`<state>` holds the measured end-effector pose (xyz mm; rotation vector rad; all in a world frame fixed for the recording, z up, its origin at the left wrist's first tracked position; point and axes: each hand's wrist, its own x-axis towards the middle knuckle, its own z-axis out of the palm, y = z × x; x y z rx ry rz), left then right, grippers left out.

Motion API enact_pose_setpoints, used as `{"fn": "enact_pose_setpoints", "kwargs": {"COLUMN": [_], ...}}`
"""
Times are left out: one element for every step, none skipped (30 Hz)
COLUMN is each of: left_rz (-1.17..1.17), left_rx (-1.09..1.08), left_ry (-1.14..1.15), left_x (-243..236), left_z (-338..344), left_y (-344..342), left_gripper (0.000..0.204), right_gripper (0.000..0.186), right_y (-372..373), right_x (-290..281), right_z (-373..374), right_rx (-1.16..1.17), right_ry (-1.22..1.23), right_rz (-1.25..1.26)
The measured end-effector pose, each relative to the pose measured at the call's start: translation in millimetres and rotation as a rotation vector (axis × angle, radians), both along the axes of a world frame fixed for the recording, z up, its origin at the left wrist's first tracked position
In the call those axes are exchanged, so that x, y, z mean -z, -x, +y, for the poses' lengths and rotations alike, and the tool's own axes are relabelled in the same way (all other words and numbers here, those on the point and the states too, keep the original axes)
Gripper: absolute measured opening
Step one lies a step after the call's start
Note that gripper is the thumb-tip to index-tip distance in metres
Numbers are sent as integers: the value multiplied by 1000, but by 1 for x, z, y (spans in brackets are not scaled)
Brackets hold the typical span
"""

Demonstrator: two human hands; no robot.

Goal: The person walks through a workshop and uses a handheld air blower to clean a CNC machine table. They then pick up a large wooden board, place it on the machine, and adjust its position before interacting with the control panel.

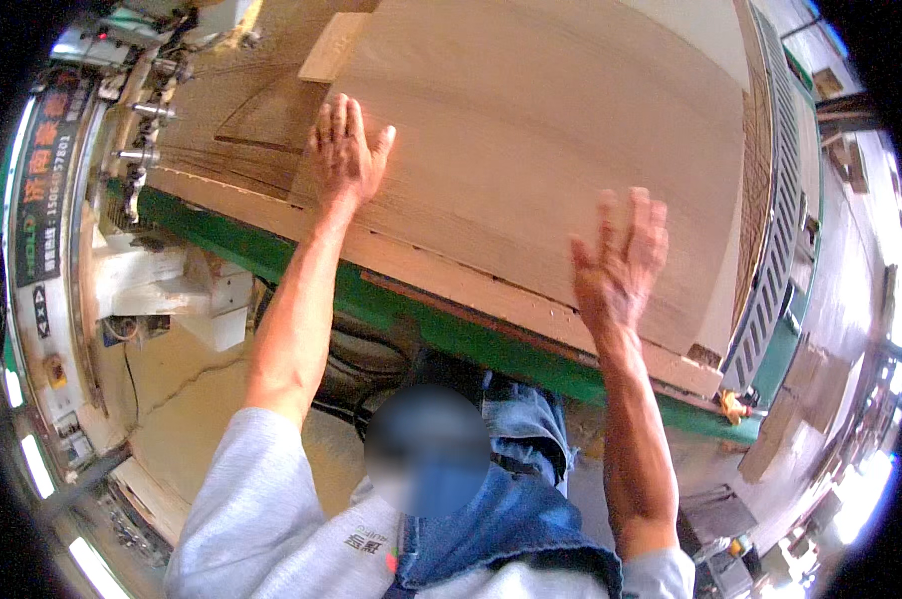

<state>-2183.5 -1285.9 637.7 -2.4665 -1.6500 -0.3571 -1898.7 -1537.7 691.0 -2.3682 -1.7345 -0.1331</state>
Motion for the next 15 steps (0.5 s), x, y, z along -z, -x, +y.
{"fn": "enact_pose_setpoints", "kwargs": {"left_rz": [-71, -108, -58, -5, -18, -5, 31, 68, 40, 82, 77, 71, 76, 82, 87], "left_rx": [11, 17, -13, -82, -79, -89, -97, -120, -99, -86, -75, -62, -63, -63, -64], "left_ry": [-38, 43, 16, 53, 55, 145, 101, 101, 118, 98, 100, 103, 80, 57, 33], "left_x": [14, 8, 12, 6, 6, -4, 9, 7, 3, 3, 4, 7, 10, 13, 16], "left_z": [6, 3, -2, -5, -1, -3, 0, -1, 0, 1, 6, 10, 13, 13, 13], "left_y": [5, -2, 1, -4, -1, -2, 12, 11, 7, 7, 9, 8, 12, 13, 13], "left_gripper": [79, 79, 78, 77, 74, 75, 73, 73, 72, 73, 73, 74, 73, 72, 71], "right_gripper": [66, 67, 66, 65, 65, 65, 63, 64, 63, 62, 61, 61, 59, 59, 59], "right_y": [6, 5, 5, 5, 2, 2, 8, 6, 3, 1, 2, 0, 2, 3, 6], "right_x": [12, 17, 12, 8, 15, 21, 14, 16, 19, 20, 21, 21, 22, 21, 19], "right_z": [0, 1, -1, 2, 2, 2, 2, 0, -3, -7, -6, -7, -12, -23, -37], "right_rx": [-1, 39, 23, 12, -27, -11, -5, 9, 17, 20, 21, 22, 20, 3, -13], "right_ry": [27, 31, 51, 72, -14, -41, -5, -5, -40, -40, -48, -57, -41, -45, -50], "right_rz": [-1, -19, -11, 20, -16, -6, 45, 82, 101, 111, 125, 137, 155, 172, 187]}}
